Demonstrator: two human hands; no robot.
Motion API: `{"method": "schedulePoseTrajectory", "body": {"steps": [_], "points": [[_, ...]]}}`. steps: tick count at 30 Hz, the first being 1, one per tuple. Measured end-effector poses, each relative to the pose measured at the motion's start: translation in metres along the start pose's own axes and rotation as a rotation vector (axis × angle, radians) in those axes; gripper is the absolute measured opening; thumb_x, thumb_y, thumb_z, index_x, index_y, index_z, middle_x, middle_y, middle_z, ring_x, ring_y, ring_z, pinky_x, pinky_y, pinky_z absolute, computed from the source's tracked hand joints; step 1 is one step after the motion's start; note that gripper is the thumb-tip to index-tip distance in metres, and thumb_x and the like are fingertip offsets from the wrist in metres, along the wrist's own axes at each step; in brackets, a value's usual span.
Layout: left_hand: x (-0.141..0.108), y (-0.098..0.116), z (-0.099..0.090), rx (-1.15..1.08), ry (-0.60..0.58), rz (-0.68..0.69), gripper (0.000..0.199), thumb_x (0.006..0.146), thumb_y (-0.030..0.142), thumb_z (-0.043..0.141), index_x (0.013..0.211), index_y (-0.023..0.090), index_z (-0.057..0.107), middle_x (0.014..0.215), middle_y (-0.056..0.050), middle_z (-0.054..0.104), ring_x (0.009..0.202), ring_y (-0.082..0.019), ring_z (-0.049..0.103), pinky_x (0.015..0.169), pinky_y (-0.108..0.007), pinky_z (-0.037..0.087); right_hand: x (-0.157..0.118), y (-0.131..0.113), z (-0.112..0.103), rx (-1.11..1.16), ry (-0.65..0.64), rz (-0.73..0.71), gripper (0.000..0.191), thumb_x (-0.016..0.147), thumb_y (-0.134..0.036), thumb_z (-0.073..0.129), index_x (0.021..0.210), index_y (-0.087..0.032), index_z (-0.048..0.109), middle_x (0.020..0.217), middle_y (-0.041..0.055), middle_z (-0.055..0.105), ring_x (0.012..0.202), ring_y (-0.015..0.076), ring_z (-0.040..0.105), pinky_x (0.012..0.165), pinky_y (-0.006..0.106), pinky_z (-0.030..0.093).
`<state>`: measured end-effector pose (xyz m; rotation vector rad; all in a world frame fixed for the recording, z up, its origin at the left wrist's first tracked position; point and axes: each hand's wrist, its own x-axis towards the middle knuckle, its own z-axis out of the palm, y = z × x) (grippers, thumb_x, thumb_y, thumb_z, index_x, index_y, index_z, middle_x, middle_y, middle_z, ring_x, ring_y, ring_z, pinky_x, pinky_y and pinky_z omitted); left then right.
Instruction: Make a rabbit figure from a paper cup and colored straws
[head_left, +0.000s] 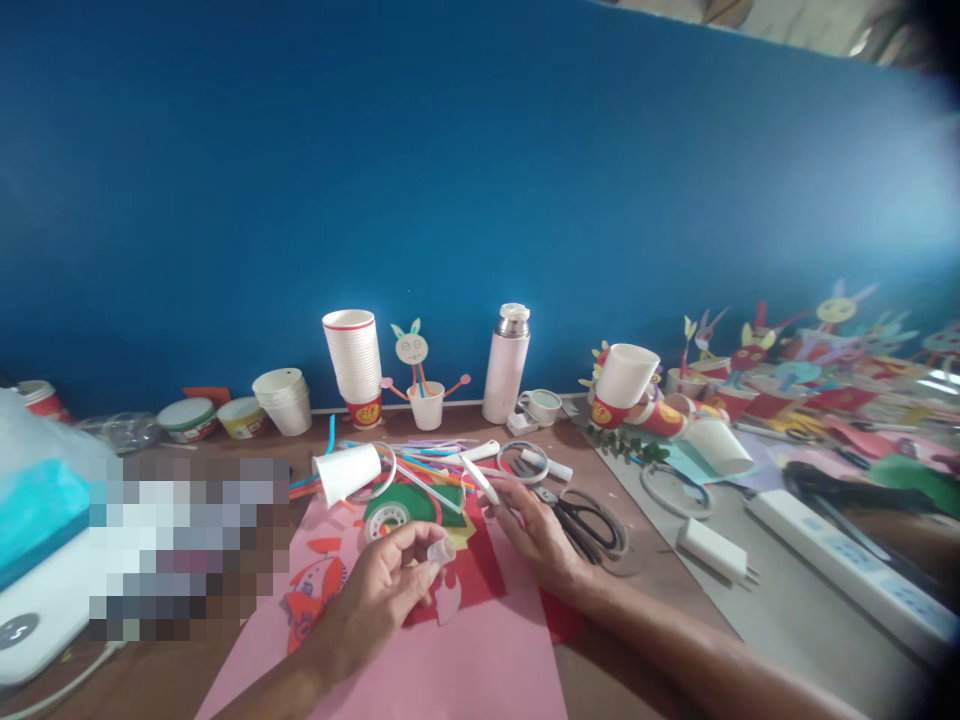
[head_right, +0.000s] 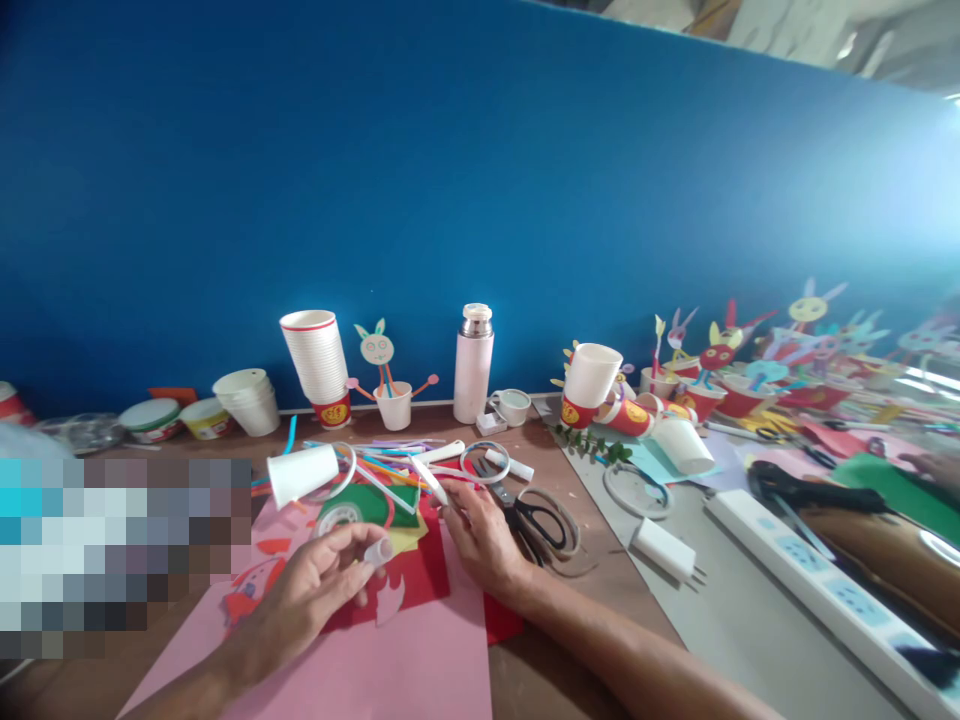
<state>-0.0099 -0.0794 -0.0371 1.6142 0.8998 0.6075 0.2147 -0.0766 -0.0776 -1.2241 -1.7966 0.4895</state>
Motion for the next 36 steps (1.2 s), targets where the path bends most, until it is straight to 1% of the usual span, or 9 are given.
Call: {"method": "schedulePoseTrajectory", "body": {"steps": [7, 12, 16, 20, 24, 26, 28, 32, 36], "points": [[0.002, -0.004, -0.001, -0.046, 0.05, 0.026, 0.026, 0.083, 0.032, 0.045, 0.103, 0.015, 0.049, 0.076, 0.0, 0.054, 0.061, -0.01, 0.048, 0.06, -0.026, 0.042, -0.003, -0.006, 0.002, 0.091, -0.044, -0.007, 0.012, 0.088, -0.023, 0.043, 0.095, -0.017, 0.051, 0.087, 0.0044, 0.06, 0.08, 0.0167, 0.056, 0.075, 0.03, 0.044], [0.0, -0.003, 0.0, -0.064, 0.046, -0.023, 0.04, 0.083, 0.034, 0.045, 0.118, 0.015, 0.045, 0.085, -0.004, 0.057, 0.064, -0.012, 0.05, 0.059, -0.027, 0.043, -0.002, -0.012, 0.001, 0.094, -0.043, 0.032, 0.014, 0.088, -0.026, 0.043, 0.092, -0.017, 0.053, 0.086, 0.0043, 0.059, 0.079, 0.0162, 0.054, 0.074, 0.03, 0.043], [-0.001, -0.003, 0.002, -0.024, 0.026, -0.026, 0.038, 0.083, 0.035, 0.046, 0.116, 0.017, 0.051, 0.087, -0.004, 0.059, 0.07, -0.014, 0.053, 0.06, -0.026, 0.044, 0.001, -0.02, -0.002, 0.063, -0.029, -0.039, 0.013, 0.086, -0.027, 0.047, 0.083, -0.017, 0.056, 0.081, 0.0022, 0.057, 0.076, 0.0147, 0.051, 0.072, 0.027, 0.041], [-0.001, -0.002, 0.003, 0.115, 0.068, 0.019, 0.031, 0.081, 0.03, 0.046, 0.108, 0.02, 0.057, 0.101, -0.005, 0.057, 0.081, -0.016, 0.054, 0.069, -0.026, 0.045, 0.006, -0.019, -0.008, -0.127, -0.052, -0.036, 0.012, 0.084, -0.025, 0.049, 0.076, -0.018, 0.055, 0.07, -0.001, 0.055, 0.065, 0.0122, 0.049, 0.064, 0.024, 0.037], [-0.005, 0.001, -0.002, 0.503, 0.093, 0.101, 0.03, 0.075, 0.018, 0.044, 0.099, 0.022, 0.061, 0.091, -0.004, 0.058, 0.078, -0.017, 0.055, 0.072, -0.029, 0.045, 0.013, -0.006, -0.015, -0.497, -0.05, -0.048, 0.009, 0.081, -0.021, 0.05, 0.08, -0.018, 0.059, 0.069, 0.0002, 0.059, 0.064, 0.0139, 0.051, 0.065, 0.027, 0.032], [-0.008, 0.003, -0.004, 0.697, 0.067, 0.119, 0.033, 0.071, 0.013, 0.042, 0.095, 0.023, 0.062, 0.085, -0.005, 0.059, 0.077, -0.018, 0.056, 0.072, -0.031, 0.044, 0.016, 0.002, -0.018, -0.649, -0.046, -0.048, 0.012, 0.08, -0.019, 0.05, 0.085, -0.019, 0.06, 0.073, 0.002, 0.062, 0.069, 0.016, 0.054, 0.068, 0.028, 0.031], [-0.011, 0.005, -0.004, 0.805, 0.035, 0.116, 0.037, 0.068, 0.011, 0.041, 0.095, 0.024, 0.063, 0.084, -0.005, 0.061, 0.077, -0.019, 0.057, 0.072, -0.032, 0.044, 0.017, 0.006, -0.019, -0.738, -0.057, -0.05, 0.015, 0.078, -0.018, 0.049, 0.088, -0.019, 0.061, 0.075, 0.003, 0.064, 0.072, 0.0173, 0.056, 0.069, 0.029, 0.03], [-0.012, 0.009, -0.002, 0.815, 0.025, 0.129, 0.036, 0.071, 0.011, 0.038, 0.095, 0.023, 0.063, 0.087, -0.006, 0.061, 0.076, -0.018, 0.058, 0.069, -0.03, 0.043, 0.018, 0.008, -0.019, -0.773, -0.065, -0.053, 0.015, 0.076, -0.017, 0.049, 0.086, -0.018, 0.061, 0.075, 0.0037, 0.065, 0.071, 0.0177, 0.057, 0.069, 0.03, 0.029], [-0.011, 0.01, 0.001, 0.784, 0.003, 0.147, 0.03, 0.075, 0.013, 0.037, 0.087, 0.022, 0.062, 0.086, -0.004, 0.059, 0.076, -0.017, 0.056, 0.067, -0.027, 0.043, 0.017, 0.01, -0.019, -0.788, -0.059, -0.056, 0.016, 0.075, -0.015, 0.048, 0.085, -0.018, 0.061, 0.073, 0.0044, 0.064, 0.069, 0.0177, 0.055, 0.069, 0.031, 0.029]]}}
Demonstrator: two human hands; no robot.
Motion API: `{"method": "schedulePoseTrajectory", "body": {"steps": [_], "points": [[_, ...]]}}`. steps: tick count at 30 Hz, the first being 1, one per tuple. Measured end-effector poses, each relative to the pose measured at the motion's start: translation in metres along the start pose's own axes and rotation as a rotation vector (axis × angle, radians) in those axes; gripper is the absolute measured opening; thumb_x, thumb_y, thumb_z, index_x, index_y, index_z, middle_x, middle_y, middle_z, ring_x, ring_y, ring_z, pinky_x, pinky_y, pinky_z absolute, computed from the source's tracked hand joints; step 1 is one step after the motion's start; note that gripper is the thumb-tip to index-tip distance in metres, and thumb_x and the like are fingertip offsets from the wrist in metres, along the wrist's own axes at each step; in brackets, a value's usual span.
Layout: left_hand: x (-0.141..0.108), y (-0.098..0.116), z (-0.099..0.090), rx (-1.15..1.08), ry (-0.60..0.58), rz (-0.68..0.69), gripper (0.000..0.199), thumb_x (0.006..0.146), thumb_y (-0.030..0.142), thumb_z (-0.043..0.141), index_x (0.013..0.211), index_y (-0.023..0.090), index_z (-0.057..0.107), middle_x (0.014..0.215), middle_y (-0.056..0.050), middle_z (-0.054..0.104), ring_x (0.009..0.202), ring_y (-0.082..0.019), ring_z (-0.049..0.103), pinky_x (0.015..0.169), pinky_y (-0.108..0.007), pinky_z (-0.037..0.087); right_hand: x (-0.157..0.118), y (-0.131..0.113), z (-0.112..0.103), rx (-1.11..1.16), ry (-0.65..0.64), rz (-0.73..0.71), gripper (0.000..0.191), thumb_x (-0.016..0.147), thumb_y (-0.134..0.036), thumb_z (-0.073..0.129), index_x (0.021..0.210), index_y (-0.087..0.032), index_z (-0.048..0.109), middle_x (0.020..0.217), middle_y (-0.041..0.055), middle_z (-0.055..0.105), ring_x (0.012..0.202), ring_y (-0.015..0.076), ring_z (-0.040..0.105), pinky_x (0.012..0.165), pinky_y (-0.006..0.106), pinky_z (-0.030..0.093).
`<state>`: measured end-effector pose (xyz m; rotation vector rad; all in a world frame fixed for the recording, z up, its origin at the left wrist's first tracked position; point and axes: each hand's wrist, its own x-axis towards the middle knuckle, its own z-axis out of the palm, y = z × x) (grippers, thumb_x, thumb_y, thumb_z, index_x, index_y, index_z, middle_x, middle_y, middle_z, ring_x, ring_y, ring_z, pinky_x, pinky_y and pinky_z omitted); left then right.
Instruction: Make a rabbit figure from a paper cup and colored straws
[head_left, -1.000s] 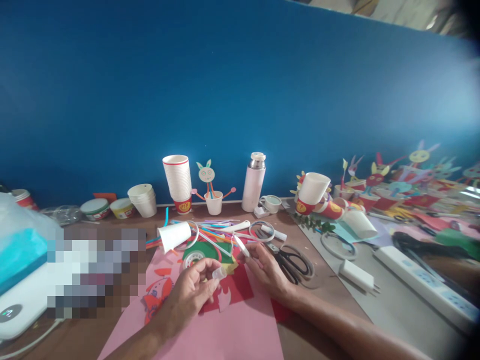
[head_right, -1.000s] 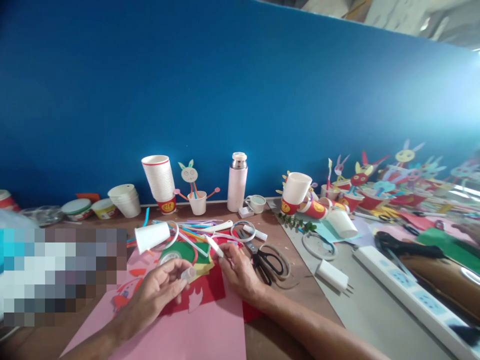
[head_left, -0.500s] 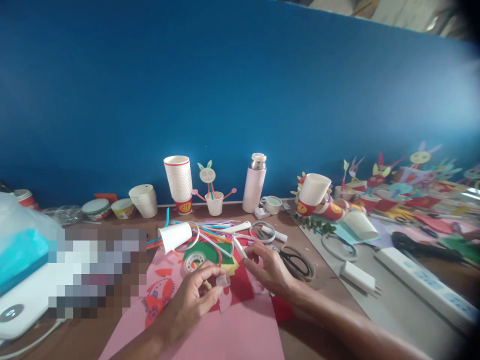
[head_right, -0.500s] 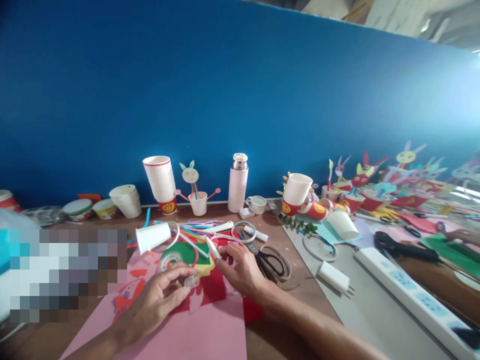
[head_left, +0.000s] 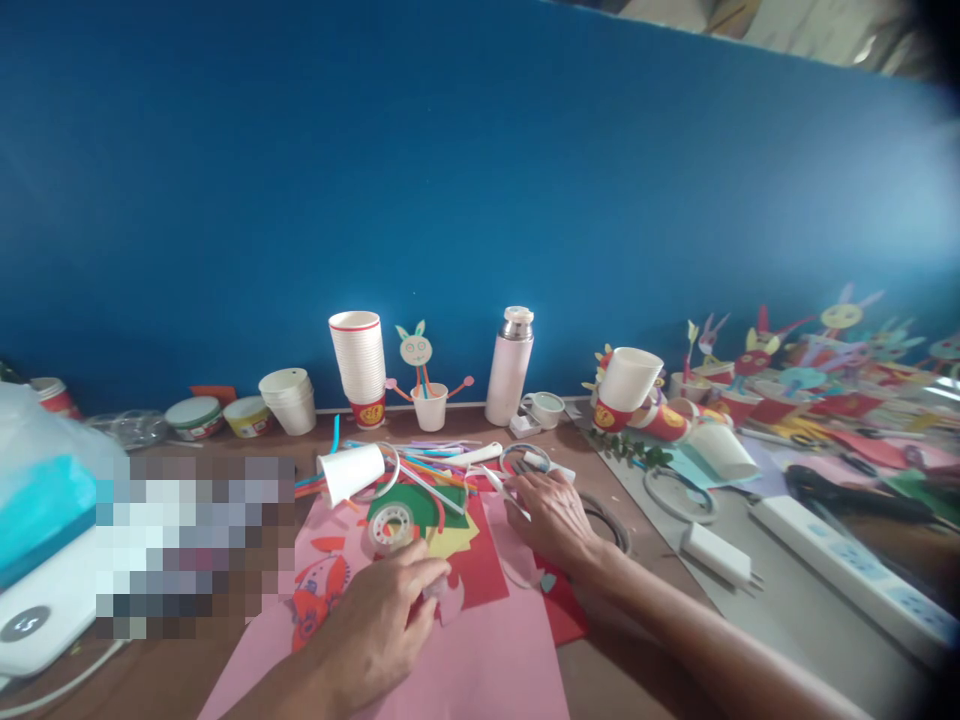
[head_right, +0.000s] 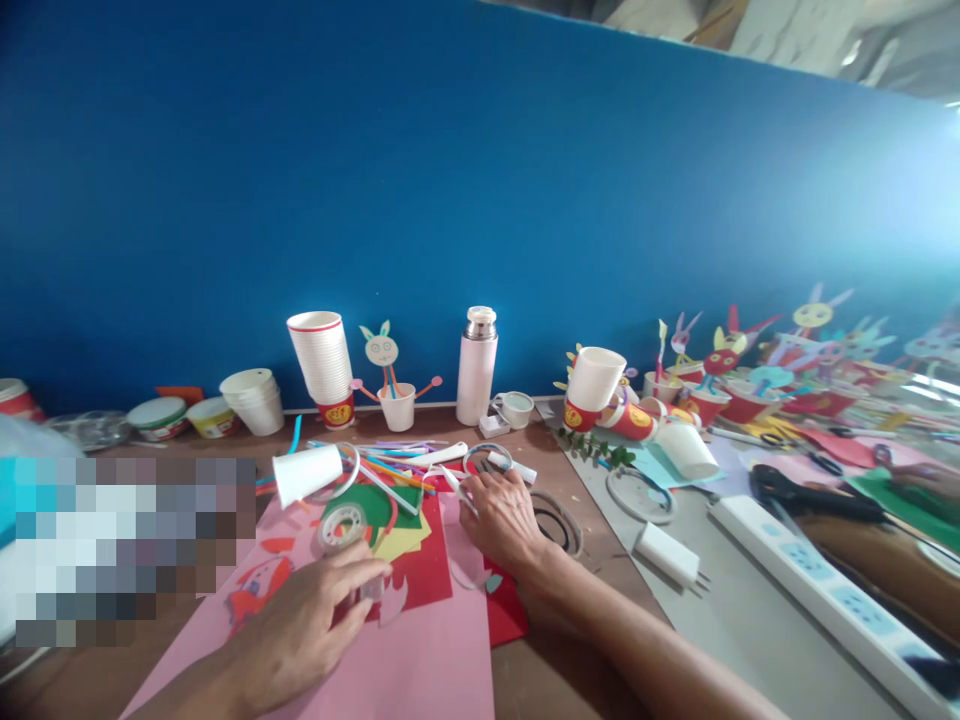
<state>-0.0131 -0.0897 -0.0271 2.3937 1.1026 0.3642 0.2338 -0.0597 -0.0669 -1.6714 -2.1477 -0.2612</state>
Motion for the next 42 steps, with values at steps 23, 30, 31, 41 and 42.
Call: {"method": "schedulePoseTrajectory", "body": {"steps": [23, 30, 31, 41, 42], "points": [[0.014, -0.022, -0.004, -0.663, 0.105, -0.121, 0.027, 0.082, 0.04, 0.049, 0.094, 0.02, 0.06, 0.088, -0.002, 0.05, 0.073, -0.014, 0.049, 0.067, -0.027, 0.043, -0.004, -0.016, -0.034, 0.454, -0.079, -0.434, 0.026, 0.079, -0.013, 0.046, 0.1, -0.02, 0.06, 0.078, 0.0032, 0.067, 0.063, 0.014, 0.058, 0.058, 0.024, 0.039], [0.012, -0.01, -0.013, -0.526, 0.097, -0.155, 0.031, 0.083, 0.041, 0.045, 0.096, 0.017, 0.061, 0.086, -0.004, 0.057, 0.073, -0.015, 0.052, 0.067, -0.028, 0.044, 0.001, -0.01, -0.044, 0.434, -0.037, -0.126, 0.016, 0.084, -0.023, 0.044, 0.09, -0.018, 0.057, 0.066, 0.0, 0.061, 0.055, 0.0118, 0.053, 0.054, 0.022, 0.038], [0.011, -0.009, -0.014, -0.48, 0.087, -0.162, 0.031, 0.083, 0.04, 0.045, 0.097, 0.018, 0.061, 0.087, -0.004, 0.058, 0.073, -0.015, 0.053, 0.067, -0.028, 0.044, 0.003, -0.004, -0.045, 0.424, 0.004, -0.017, 0.017, 0.086, -0.026, 0.041, 0.088, -0.018, 0.056, 0.064, -0.0008, 0.059, 0.053, 0.0115, 0.052, 0.053, 0.021, 0.038], [0.005, -0.002, -0.01, -0.122, -0.018, -0.016, 0.031, 0.085, 0.026, 0.035, 0.093, 0.023, 0.065, 0.081, -0.003, 0.06, 0.074, -0.016, 0.054, 0.068, -0.027, 0.041, 0.016, 0.047, -0.02, 0.277, 0.106, 0.253, 0.019, 0.087, -0.031, 0.038, 0.093, -0.019, 0.051, 0.07, 0.001, 0.06, 0.059, 0.0156, 0.057, 0.052, 0.022, 0.036], [0.006, -0.002, -0.009, -0.096, -0.013, -0.024, 0.029, 0.084, 0.025, 0.035, 0.089, 0.022, 0.064, 0.078, -0.002, 0.059, 0.07, -0.015, 0.053, 0.065, -0.026, 0.04, 0.015, 0.043, -0.02, 0.242, 0.078, 0.247, 0.018, 0.087, -0.032, 0.039, 0.089, -0.019, 0.052, 0.068, 0.0009, 0.061, 0.058, 0.0156, 0.057, 0.051, 0.022, 0.035]]}}
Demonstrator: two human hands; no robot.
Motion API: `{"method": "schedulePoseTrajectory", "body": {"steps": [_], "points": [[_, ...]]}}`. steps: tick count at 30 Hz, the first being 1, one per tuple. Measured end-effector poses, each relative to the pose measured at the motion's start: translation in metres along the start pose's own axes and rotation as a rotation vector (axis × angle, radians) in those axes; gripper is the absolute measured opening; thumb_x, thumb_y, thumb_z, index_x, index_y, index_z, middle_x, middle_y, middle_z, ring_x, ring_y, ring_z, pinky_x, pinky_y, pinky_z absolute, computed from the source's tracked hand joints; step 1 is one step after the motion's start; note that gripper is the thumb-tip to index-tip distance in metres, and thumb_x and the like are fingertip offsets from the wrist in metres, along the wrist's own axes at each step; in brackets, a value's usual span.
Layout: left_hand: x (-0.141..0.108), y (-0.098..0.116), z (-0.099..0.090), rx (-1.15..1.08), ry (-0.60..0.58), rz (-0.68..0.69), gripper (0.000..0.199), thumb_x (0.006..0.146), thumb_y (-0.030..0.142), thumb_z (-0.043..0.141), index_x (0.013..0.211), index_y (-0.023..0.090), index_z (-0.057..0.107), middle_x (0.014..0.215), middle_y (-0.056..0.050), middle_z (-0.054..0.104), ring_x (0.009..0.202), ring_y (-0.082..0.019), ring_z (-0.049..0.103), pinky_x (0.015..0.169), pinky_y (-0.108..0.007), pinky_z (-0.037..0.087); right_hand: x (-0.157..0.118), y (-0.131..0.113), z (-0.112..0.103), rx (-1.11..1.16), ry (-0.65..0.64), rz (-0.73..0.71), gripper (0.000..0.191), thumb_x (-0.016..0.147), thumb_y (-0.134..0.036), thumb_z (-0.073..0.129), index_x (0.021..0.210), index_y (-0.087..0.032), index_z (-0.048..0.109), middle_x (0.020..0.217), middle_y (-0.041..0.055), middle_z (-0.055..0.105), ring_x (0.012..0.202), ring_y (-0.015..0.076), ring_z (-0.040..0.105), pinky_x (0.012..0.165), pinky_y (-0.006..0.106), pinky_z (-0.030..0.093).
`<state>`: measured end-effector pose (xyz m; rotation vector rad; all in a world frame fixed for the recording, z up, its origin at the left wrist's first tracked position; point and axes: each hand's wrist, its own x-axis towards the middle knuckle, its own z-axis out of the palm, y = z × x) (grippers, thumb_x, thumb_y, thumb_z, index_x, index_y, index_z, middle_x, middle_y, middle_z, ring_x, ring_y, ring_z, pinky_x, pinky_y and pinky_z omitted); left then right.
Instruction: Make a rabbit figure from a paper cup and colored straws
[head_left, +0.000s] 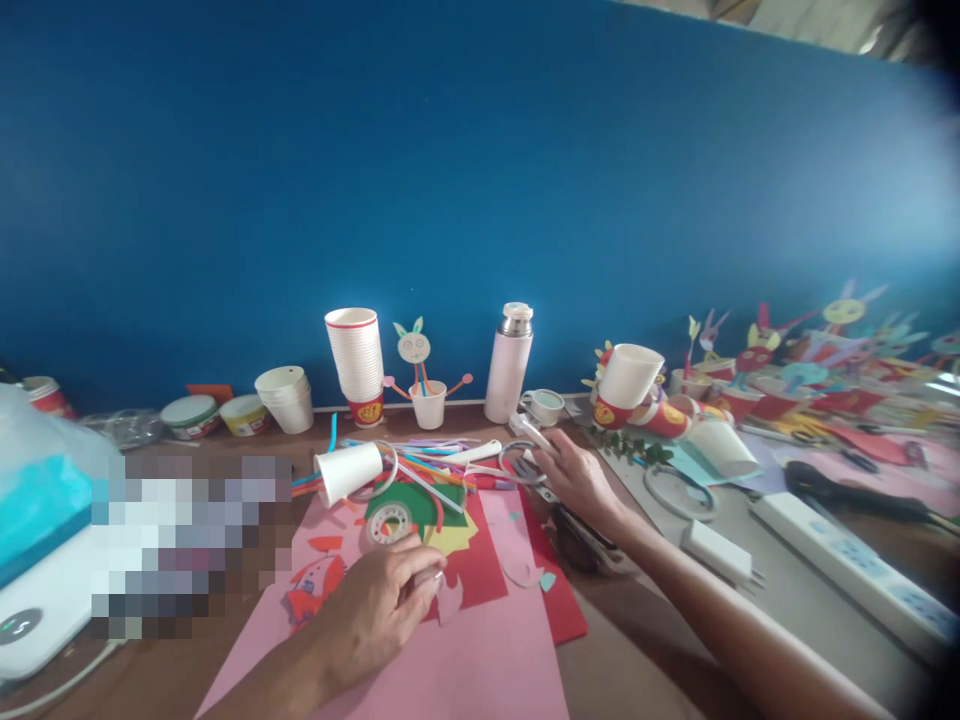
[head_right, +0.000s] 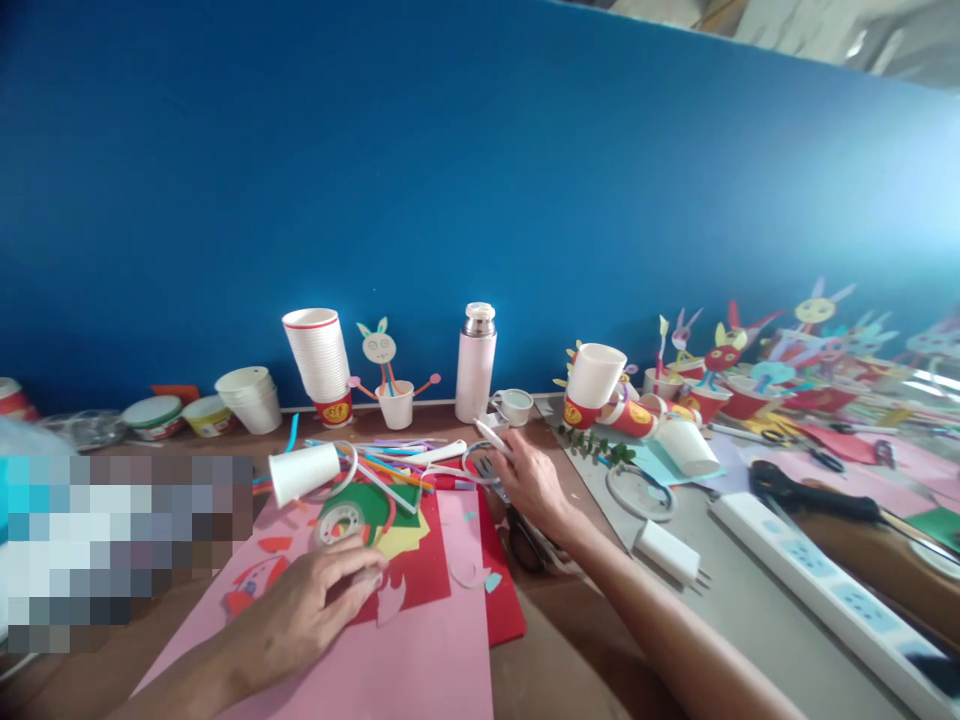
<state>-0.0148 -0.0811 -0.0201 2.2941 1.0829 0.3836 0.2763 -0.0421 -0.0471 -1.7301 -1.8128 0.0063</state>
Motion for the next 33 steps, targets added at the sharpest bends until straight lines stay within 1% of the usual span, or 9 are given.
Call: {"method": "schedulePoseTrajectory", "body": {"steps": [8, 15, 17, 19, 22, 25, 27, 30, 33], "points": [[-0.005, -0.006, 0.007, 0.305, -0.043, -0.079, 0.014, 0.071, 0.015, 0.039, 0.067, 0.021, 0.051, 0.06, 0.001, 0.054, 0.055, -0.016, 0.051, 0.051, -0.027, 0.027, -0.009, -0.02, 0.018, -0.229, -0.168, -0.073, 0.014, 0.081, -0.023, 0.047, 0.074, -0.022, 0.06, 0.069, 0.0009, 0.064, 0.065, 0.0159, 0.059, 0.054, 0.022, 0.03], [-0.024, -0.02, 0.007, 0.44, -0.13, -0.05, 0.023, 0.071, 0.019, 0.042, 0.087, 0.02, 0.059, 0.08, -0.008, 0.065, 0.077, -0.027, 0.06, 0.067, -0.037, 0.038, -0.009, -0.016, 0.027, -0.23, -0.229, -0.054, 0.016, 0.082, -0.029, 0.05, 0.073, -0.02, 0.059, 0.073, 0.0037, 0.064, 0.065, 0.0175, 0.059, 0.054, 0.024, 0.031], [-0.023, -0.015, 0.004, 0.415, -0.143, -0.066, 0.015, 0.071, 0.025, 0.048, 0.08, 0.02, 0.06, 0.073, -0.005, 0.064, 0.072, -0.025, 0.059, 0.066, -0.036, 0.039, -0.008, -0.018, 0.025, -0.208, -0.226, -0.036, 0.016, 0.082, -0.028, 0.05, 0.073, -0.019, 0.059, 0.072, 0.004, 0.063, 0.064, 0.0175, 0.058, 0.054, 0.024, 0.032], [-0.017, -0.007, 0.001, 0.345, -0.065, -0.048, 0.015, 0.075, 0.029, 0.048, 0.074, 0.02, 0.059, 0.072, -0.004, 0.062, 0.067, -0.021, 0.057, 0.062, -0.032, 0.039, -0.007, -0.023, 0.021, -0.182, -0.21, -0.025, 0.015, 0.082, -0.027, 0.049, 0.075, -0.019, 0.059, 0.072, 0.003, 0.062, 0.064, 0.0163, 0.057, 0.054, 0.023, 0.033], [-0.006, 0.004, 0.001, 0.156, 0.122, 0.009, 0.025, 0.084, 0.028, 0.039, 0.079, 0.021, 0.062, 0.079, -0.005, 0.06, 0.072, -0.018, 0.056, 0.065, -0.029, 0.042, -0.01, -0.039, 0.013, 0.017, -0.225, -0.015, 0.019, 0.085, -0.03, 0.045, 0.083, -0.019, 0.06, 0.068, -0.001, 0.058, 0.059, 0.0117, 0.052, 0.052, 0.02, 0.034], [0.0, 0.009, 0.005, -0.223, 0.208, -0.029, 0.028, 0.085, 0.034, 0.041, 0.098, 0.02, 0.061, 0.082, -0.005, 0.058, 0.071, -0.015, 0.055, 0.063, -0.027, 0.045, -0.023, -0.062, 0.01, 0.694, -0.319, 0.109, 0.028, 0.084, -0.039, 0.048, 0.09, -0.015, 0.06, 0.061, -0.003, 0.05, 0.051, 0.0086, 0.042, 0.047, 0.019, 0.031], [0.0, 0.009, 0.009, -0.495, 0.211, -0.109, 0.036, 0.083, 0.039, 0.045, 0.11, 0.019, 0.056, 0.087, -0.005, 0.058, 0.07, -0.014, 0.056, 0.062, -0.026, 0.047, -0.035, -0.077, 0.013, 0.952, -0.389, 0.134, 0.034, 0.078, -0.045, 0.056, 0.09, -0.014, 0.06, 0.059, -0.0037, 0.047, 0.05, 0.0076, 0.038, 0.047, 0.019, 0.031], [0.0, 0.01, 0.017, -0.732, 0.201, -0.159, 0.043, 0.079, 0.043, 0.051, 0.115, 0.019, 0.053, 0.097, -0.006, 0.058, 0.073, -0.014, 0.058, 0.064, -0.027, 0.049, -0.053, -0.094, 0.019, 1.14, -0.493, 0.144, 0.036, 0.076, -0.048, 0.059, 0.086, -0.014, 0.062, 0.061, -0.0026, 0.049, 0.054, 0.0086, 0.042, 0.051, 0.02, 0.035], [0.001, 0.012, 0.023, -0.763, 0.216, -0.142, 0.036, 0.076, 0.041, 0.056, 0.106, 0.02, 0.06, 0.099, -0.006, 0.059, 0.074, -0.015, 0.058, 0.062, -0.026, 0.049, -0.064, -0.101, 0.025, 1.195, -0.524, 0.164, 0.039, 0.073, -0.051, 0.061, 0.087, -0.015, 0.063, 0.069, 0.0004, 0.055, 0.062, 0.0124, 0.05, 0.058, 0.024, 0.042]]}}
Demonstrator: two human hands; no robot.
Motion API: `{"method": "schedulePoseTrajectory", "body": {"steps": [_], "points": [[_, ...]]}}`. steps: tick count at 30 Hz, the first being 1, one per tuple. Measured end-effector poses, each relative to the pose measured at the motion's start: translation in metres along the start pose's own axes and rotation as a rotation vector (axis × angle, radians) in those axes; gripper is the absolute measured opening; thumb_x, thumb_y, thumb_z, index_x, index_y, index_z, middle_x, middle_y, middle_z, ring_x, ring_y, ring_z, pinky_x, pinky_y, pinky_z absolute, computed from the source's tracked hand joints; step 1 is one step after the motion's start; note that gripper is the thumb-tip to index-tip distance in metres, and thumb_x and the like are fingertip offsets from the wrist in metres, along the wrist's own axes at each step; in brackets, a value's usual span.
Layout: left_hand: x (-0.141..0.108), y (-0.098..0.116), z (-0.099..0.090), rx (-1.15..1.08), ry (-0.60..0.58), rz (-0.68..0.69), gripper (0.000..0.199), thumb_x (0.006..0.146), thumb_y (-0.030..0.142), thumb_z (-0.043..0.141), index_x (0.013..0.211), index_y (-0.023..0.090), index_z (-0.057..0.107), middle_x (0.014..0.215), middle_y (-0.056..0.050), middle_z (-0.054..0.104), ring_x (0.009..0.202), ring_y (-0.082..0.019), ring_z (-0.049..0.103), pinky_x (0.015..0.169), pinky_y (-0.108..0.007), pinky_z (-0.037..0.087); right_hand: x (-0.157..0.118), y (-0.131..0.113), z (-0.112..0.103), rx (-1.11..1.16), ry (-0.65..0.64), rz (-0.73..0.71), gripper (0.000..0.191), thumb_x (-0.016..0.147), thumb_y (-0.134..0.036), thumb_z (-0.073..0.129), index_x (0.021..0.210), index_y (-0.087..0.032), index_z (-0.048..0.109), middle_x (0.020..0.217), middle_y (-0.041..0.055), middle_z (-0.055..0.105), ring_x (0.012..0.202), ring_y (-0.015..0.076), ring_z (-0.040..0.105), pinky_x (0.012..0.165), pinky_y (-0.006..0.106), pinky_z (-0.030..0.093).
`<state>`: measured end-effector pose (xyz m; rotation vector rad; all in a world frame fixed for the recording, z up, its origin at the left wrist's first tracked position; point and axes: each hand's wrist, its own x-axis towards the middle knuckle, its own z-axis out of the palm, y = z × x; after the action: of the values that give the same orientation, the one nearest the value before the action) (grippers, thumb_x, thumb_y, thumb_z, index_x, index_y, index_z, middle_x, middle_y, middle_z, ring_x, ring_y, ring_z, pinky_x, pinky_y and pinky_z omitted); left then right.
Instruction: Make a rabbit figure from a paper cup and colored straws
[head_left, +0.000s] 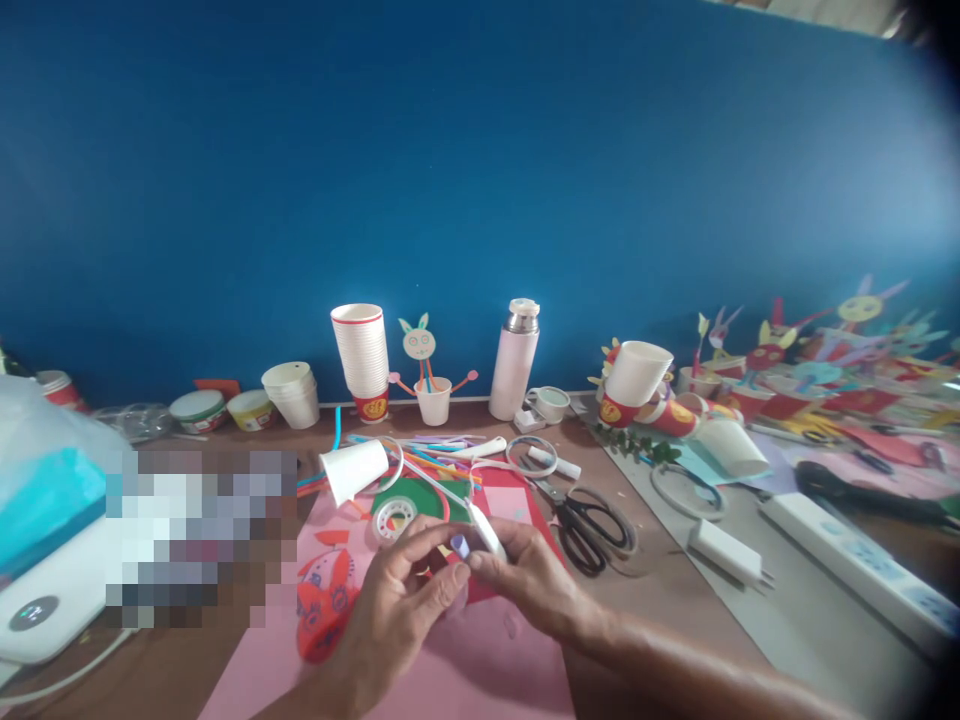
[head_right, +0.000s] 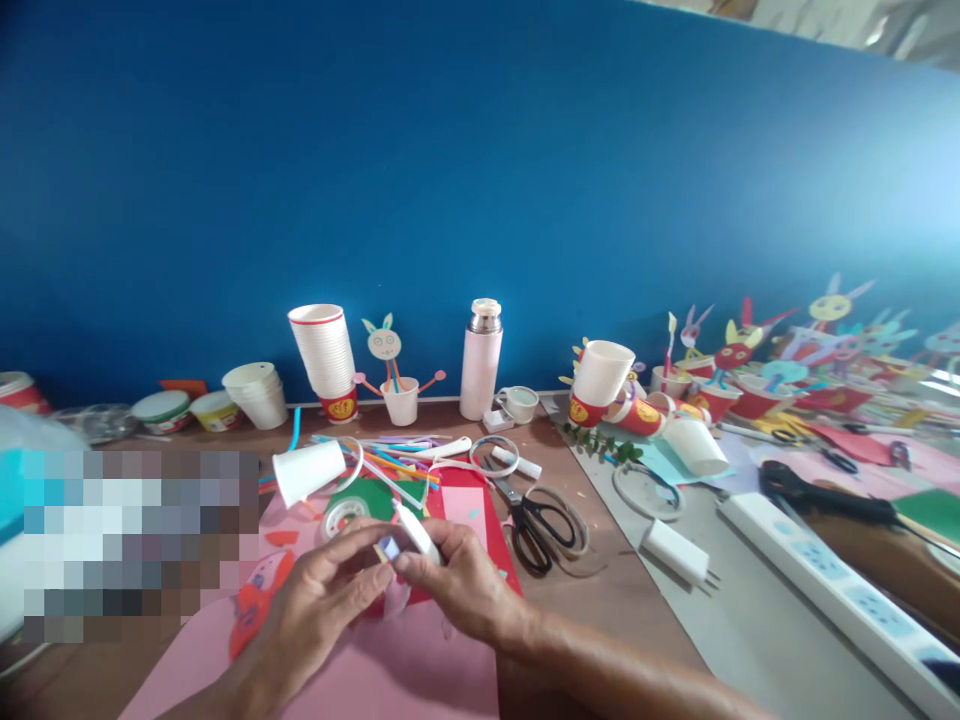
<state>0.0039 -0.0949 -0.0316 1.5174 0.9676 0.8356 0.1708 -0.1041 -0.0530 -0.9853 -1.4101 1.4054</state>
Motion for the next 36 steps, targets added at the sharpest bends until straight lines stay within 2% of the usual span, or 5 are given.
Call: {"method": "schedulePoseTrajectory", "body": {"steps": [4, 7, 14, 31, 36], "points": [[0.0, -0.001, 0.001, 0.034, 0.068, 0.053, 0.027, 0.075, 0.04, 0.057, 0.089, 0.02, 0.066, 0.103, -0.007, 0.059, 0.079, -0.018, 0.06, 0.064, -0.028, 0.051, -0.002, 0.0, -0.002, -0.061, 0.013, -0.005, 0.038, 0.075, -0.049, 0.06, 0.092, -0.015, 0.061, 0.071, 0.0008, 0.056, 0.062, 0.0125, 0.05, 0.058, 0.024, 0.044], [-0.001, -0.002, -0.005, 0.084, 0.071, 0.049, 0.029, 0.079, 0.041, 0.052, 0.094, 0.02, 0.065, 0.103, -0.007, 0.062, 0.082, -0.019, 0.061, 0.069, -0.03, 0.052, -0.002, -0.012, -0.013, -0.172, 0.04, -0.08, 0.034, 0.084, -0.048, 0.048, 0.098, -0.017, 0.055, 0.077, 0.0011, 0.055, 0.065, 0.0114, 0.049, 0.059, 0.022, 0.042], [0.002, -0.005, -0.015, 0.348, 0.137, 0.194, 0.02, 0.08, 0.034, 0.054, 0.093, 0.023, 0.065, 0.095, -0.004, 0.064, 0.087, -0.018, 0.057, 0.075, -0.029, 0.048, -0.005, -0.043, -0.029, -0.754, 0.019, -0.168, 0.021, 0.089, -0.031, 0.043, 0.08, -0.018, 0.058, 0.059, -0.0035, 0.05, 0.052, 0.0093, 0.043, 0.05, 0.021, 0.032], [0.007, -0.008, -0.02, 0.464, 0.064, 0.434, 0.018, 0.082, 0.025, 0.053, 0.097, 0.022, 0.064, 0.077, -0.001, 0.056, 0.069, -0.012, 0.053, 0.062, -0.026, 0.047, -0.007, -0.046, -0.035, -1.137, 0.017, -0.481, 0.016, 0.084, -0.024, 0.05, 0.08, -0.019, 0.064, 0.071, 0.0006, 0.067, 0.063, 0.0122, 0.058, 0.056, 0.022, 0.035], [0.006, -0.005, -0.02, 0.511, 0.022, 0.394, 0.017, 0.083, 0.025, 0.052, 0.093, 0.02, 0.064, 0.078, -0.002, 0.057, 0.071, -0.013, 0.054, 0.065, -0.027, 0.047, -0.006, -0.044, -0.033, -1.205, -0.012, -0.517, 0.018, 0.084, -0.022, 0.049, 0.077, -0.018, 0.065, 0.069, 0.0012, 0.066, 0.061, 0.0123, 0.058, 0.055, 0.023, 0.035]]}}
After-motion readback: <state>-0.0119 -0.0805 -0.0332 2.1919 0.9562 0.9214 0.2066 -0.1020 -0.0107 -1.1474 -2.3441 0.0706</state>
